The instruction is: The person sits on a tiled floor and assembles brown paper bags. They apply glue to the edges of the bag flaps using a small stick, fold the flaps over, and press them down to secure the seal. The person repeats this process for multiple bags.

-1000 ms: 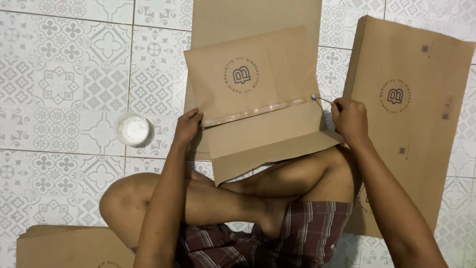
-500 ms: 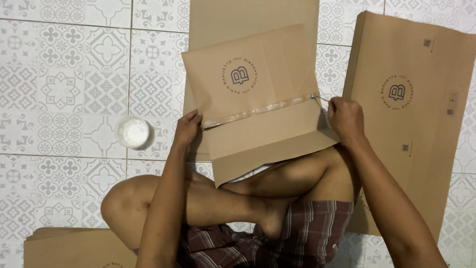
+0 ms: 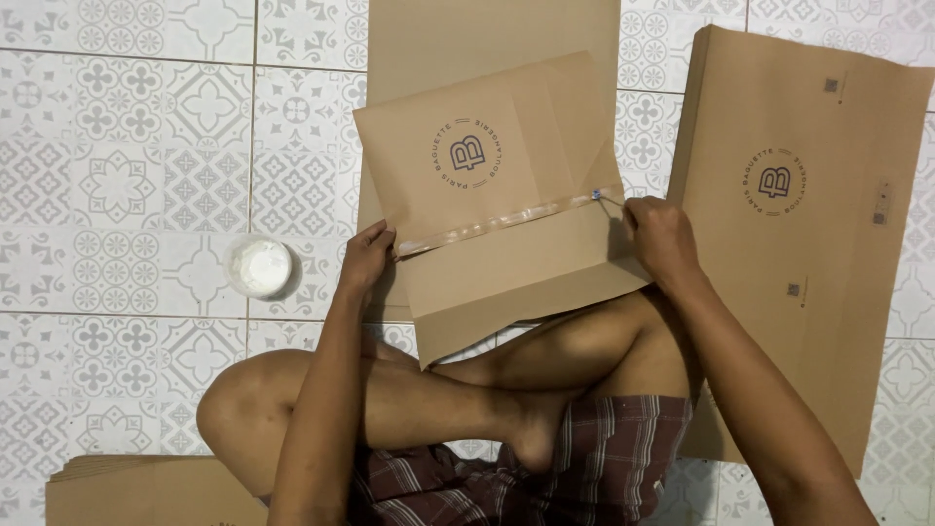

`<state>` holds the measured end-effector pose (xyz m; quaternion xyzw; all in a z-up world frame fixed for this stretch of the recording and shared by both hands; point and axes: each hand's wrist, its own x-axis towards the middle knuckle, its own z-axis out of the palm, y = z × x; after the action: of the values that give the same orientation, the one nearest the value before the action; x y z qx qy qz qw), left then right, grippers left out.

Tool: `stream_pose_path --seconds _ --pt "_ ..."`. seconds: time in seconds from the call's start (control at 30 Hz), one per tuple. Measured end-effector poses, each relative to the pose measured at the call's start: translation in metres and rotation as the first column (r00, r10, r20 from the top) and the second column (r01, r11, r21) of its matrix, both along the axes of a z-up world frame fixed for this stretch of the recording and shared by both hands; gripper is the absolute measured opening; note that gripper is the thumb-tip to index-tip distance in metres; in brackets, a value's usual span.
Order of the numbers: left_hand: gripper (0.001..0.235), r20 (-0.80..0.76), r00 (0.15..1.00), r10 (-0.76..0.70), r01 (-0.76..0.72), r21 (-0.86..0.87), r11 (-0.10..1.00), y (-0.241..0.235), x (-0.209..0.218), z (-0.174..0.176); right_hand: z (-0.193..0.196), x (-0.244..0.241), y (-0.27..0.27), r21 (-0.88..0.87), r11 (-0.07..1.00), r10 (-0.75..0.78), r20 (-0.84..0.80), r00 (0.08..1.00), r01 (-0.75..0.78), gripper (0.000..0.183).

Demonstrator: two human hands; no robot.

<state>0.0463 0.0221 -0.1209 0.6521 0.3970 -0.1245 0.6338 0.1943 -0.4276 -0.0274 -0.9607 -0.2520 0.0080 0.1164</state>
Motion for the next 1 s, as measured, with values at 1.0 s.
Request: stream_pose_path --seconds 1.0 --pt "0.046 0.034 0.999 0.039 -0.039 0.015 0.999 -0.004 0.005 -0.009 0.006 -0.042 0.115 0.026 0.978 0.209 -0.099 0.973 -0.208 0.011"
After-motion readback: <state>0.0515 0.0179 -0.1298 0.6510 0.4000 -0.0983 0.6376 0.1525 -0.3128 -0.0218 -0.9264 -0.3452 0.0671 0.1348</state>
